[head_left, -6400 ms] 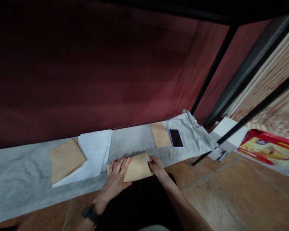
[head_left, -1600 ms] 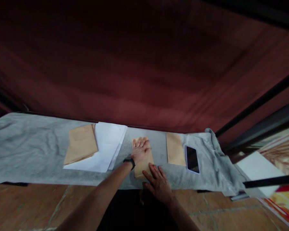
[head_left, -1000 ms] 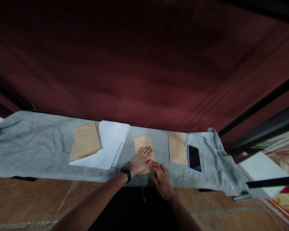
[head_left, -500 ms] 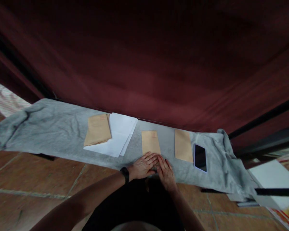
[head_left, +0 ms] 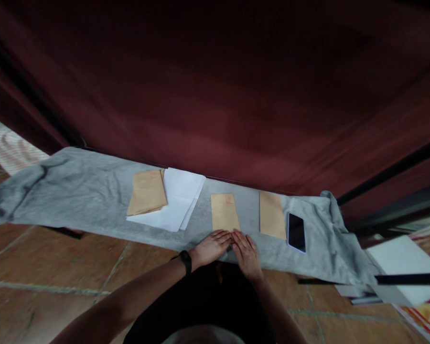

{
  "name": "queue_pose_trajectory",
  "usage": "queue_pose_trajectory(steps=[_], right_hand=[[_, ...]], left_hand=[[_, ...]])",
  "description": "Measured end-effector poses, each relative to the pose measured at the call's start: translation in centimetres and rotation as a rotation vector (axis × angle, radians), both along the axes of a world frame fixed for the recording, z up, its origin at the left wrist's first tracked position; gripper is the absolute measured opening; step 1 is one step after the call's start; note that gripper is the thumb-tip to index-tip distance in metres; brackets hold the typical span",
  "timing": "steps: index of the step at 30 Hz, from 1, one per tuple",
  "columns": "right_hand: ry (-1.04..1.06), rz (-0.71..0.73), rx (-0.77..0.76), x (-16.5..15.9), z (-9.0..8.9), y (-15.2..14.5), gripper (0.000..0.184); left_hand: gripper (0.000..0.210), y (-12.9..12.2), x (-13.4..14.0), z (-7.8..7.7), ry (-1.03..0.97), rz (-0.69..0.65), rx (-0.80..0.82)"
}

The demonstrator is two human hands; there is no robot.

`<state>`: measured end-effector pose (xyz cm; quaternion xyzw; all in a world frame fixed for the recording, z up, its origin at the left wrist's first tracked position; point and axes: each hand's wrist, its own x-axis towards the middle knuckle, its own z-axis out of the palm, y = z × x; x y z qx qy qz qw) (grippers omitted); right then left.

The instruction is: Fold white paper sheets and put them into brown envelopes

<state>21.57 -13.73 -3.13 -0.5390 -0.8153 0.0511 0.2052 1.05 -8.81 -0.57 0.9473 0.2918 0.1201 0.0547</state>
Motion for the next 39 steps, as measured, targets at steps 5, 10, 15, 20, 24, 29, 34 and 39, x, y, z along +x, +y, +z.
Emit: queue_pose_trajectory(steps=[5,10,15,20,24,29,34,39], right_hand=[[0.044,-0.016,-0.043,-0.3,0.8,0.1,0.047],[0.09,-0.02,-0.061,-0.5,0.8,0.1,0.047],[0.071,0.012,-0.063,-0.9,0.7,1.1,0.047],[-0.029,0.093,-0.135,-1.7,0.9,3.9,0.049],[-0.137,0.092,-0.204,-2.4,1.3,6.7,0.051],[-0.214,0.031,-0.153,-3.5,1.2,8.8,0.05],[-0.202,0.033,-0.079,-3.6,0.6,8.6,0.05],[-0.082,0.076,-0.076,-2.4,0.1,7.0,0.048]], left_hand=[[0.037,0.2,-0.3,0.3,0.094,-0.017,0.086],[0.038,0.2,-1.7,0.0,0.064,-0.02,0.088],[0.039,-0.2,-2.4,-1.1,-0.027,0.021,0.064],[0.034,-0.3,-2.3,-2.4,-0.043,0.019,0.136],[0.033,-0.2,-2.3,-3.1,-0.048,0.008,0.143],[0.036,-0.3,-2.4,-2.9,-0.05,0.026,0.085],[0.036,-0.5,-2.4,-2.1,-0.1,0.037,0.021],[0.035,-0.4,-2.3,-1.7,-0.189,0.083,-0.057]])
